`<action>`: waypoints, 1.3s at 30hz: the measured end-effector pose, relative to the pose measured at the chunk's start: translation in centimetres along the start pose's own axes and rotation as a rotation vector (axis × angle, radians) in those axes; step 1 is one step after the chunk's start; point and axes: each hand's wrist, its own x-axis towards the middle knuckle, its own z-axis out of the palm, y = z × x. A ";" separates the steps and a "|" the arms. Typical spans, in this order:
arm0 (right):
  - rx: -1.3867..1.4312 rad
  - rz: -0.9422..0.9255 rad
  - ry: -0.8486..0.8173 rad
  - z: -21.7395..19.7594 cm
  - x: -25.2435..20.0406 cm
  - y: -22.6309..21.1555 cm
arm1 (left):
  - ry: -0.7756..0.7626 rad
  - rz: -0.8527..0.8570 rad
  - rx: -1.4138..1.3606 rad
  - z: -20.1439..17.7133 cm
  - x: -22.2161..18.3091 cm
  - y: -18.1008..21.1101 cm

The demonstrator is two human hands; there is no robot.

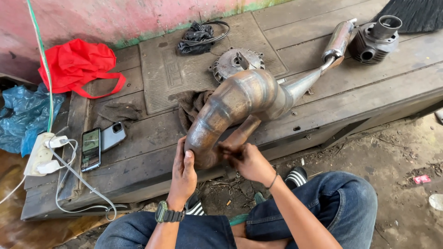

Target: A person uses a small handheld tool to brush or scrape the surface of a motorcycle exhaust pipe to clean it.

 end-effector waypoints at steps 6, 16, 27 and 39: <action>-0.421 -0.016 0.072 0.9 1.4 0.8 | 0.002 0.027 -0.017 0.4 -0.2 1.3; -0.478 0.038 -0.081 0.6 4.2 -0.2 | -0.002 -0.004 -0.022 0.6 -0.2 2.6; -0.431 -0.014 -0.288 -0.3 6.8 1.3 | -0.052 0.008 -0.109 -0.2 0.2 0.3; -0.692 -0.017 -0.387 -0.9 9.1 3.2 | -0.045 -0.003 -0.064 -0.2 0.4 0.6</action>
